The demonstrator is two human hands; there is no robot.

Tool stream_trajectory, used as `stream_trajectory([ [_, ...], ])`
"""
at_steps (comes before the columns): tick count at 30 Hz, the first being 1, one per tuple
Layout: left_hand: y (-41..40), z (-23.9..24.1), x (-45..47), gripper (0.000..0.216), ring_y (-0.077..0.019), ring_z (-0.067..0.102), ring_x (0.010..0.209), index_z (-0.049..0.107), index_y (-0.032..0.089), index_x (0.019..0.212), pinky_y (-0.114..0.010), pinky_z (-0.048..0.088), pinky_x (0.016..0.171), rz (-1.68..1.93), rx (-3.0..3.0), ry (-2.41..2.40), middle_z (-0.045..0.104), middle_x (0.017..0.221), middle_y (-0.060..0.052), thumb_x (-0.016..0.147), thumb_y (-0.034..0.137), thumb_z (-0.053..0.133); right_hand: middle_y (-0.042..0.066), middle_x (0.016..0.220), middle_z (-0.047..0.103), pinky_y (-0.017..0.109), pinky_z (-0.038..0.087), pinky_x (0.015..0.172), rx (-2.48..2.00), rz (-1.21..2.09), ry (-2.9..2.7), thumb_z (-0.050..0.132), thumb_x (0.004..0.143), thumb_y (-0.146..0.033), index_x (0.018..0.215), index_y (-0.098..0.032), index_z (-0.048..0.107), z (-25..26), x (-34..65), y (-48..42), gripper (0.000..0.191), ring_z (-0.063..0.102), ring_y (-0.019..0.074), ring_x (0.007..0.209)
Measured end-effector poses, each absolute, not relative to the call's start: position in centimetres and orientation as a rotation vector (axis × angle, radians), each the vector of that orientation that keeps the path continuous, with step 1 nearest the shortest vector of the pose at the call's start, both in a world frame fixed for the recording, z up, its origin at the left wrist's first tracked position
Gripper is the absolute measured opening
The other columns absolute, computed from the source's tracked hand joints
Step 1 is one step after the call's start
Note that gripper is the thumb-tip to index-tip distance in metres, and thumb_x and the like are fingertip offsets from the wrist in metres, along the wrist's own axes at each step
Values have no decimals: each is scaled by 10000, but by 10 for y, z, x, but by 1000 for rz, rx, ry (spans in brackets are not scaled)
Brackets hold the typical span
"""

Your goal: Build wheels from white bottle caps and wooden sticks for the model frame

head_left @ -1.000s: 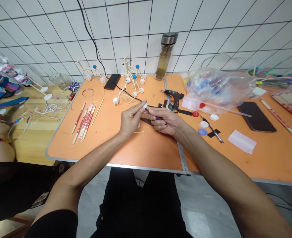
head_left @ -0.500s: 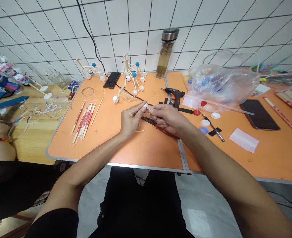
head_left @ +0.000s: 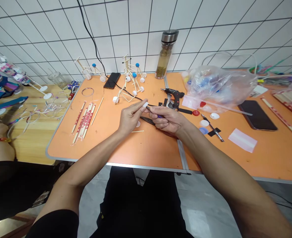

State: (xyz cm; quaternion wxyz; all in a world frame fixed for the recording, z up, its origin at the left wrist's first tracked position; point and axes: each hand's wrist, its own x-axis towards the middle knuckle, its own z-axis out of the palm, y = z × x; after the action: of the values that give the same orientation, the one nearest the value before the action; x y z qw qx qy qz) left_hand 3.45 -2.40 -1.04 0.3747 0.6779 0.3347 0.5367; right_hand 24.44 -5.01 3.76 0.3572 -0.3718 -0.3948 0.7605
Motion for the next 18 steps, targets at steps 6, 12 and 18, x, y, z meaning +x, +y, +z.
stream_trajectory([
  [6, -28, -22, 40, 454, -330, 867, 1209, 910, 284, 1347, -465, 685, 1105, 1333, 1600, 1019, 907, 1294, -61, 1040, 605, 815, 128, 1041, 774, 314, 369, 643, -1449, 529, -1813, 605, 1079, -348, 1162, -177, 823, 24, 222, -72, 289, 619, 208, 768],
  [12, -31, -15, 38, 417, -321, 825, 1356, 904, 282, 1354, -482, 629, 1236, 1370, 1697, 903, 865, 1422, -77, 1059, 560, 805, 40, 816, 657, 278, 306, 535, -1285, 1113, -1591, 677, 1045, -458, 1048, -199, 773, 31, 238, -62, 276, 449, 145, 595],
  [18, -27, -17, 42, 416, -322, 845, 1284, 918, 304, 1318, -487, 674, 1159, 1409, 1583, 874, 892, 1353, -71, 1016, 583, 856, -8, 770, 572, 264, 220, 482, -1189, 1392, -1502, 694, 1039, -550, 1063, -214, 729, 31, 236, -57, 339, 271, 114, 531],
])
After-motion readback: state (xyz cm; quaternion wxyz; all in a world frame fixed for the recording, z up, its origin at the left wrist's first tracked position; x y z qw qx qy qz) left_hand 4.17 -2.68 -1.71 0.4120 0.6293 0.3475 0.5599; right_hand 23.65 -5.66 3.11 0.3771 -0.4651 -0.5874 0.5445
